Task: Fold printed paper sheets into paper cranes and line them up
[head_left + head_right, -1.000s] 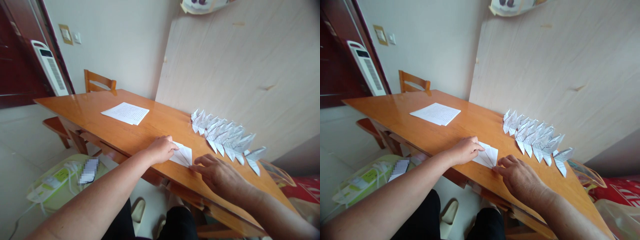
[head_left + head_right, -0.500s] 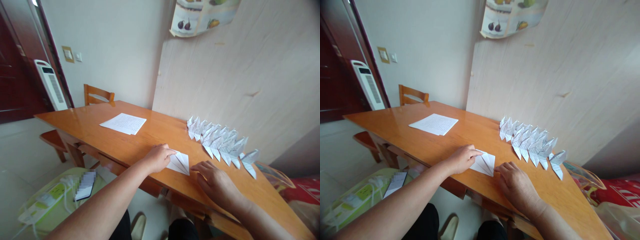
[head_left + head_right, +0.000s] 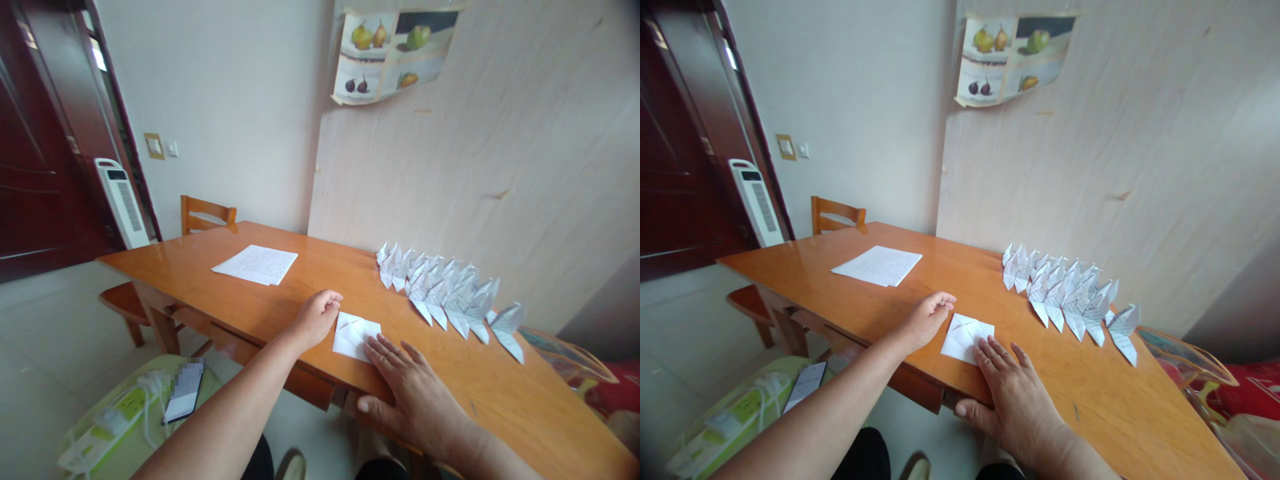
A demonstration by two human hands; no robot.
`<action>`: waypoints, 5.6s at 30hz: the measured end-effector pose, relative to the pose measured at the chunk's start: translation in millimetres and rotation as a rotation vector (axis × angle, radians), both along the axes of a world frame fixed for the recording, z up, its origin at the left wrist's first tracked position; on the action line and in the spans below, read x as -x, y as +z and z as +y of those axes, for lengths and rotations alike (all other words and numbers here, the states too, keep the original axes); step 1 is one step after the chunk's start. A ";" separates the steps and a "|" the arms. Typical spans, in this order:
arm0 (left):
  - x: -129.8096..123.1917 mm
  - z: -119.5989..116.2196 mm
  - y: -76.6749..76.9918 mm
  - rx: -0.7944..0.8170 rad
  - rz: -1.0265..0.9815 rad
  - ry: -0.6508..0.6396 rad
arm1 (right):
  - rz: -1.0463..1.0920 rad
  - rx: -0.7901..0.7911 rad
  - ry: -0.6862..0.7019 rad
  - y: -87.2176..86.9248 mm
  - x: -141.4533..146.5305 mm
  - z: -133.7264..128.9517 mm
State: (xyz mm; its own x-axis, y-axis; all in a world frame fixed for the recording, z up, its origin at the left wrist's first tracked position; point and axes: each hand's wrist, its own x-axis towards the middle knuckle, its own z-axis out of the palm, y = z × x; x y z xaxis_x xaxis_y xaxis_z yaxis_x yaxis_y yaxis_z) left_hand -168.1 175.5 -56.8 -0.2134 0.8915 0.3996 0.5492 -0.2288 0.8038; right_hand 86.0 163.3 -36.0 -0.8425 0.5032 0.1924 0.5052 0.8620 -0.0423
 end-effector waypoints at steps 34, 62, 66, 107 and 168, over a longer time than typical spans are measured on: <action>-10.2 -13.8 9.6 -0.114 0.029 -0.093 | 0.451 0.105 -0.378 -6.7 -31.7 50.8; -40.7 -60.3 34.0 0.052 0.636 -0.218 | 0.193 0.181 0.046 20.8 -17.9 22.9; -45.6 -61.7 32.2 0.019 0.678 -0.173 | 0.247 0.229 0.061 19.6 -15.9 27.1; -45.6 -43.7 27.6 0.173 0.380 -0.155 | 0.265 0.442 -0.161 10.6 -27.8 70.5; -55.1 -44.3 31.3 0.255 0.512 -0.115 | 0.262 0.386 -0.260 7.7 -28.5 52.4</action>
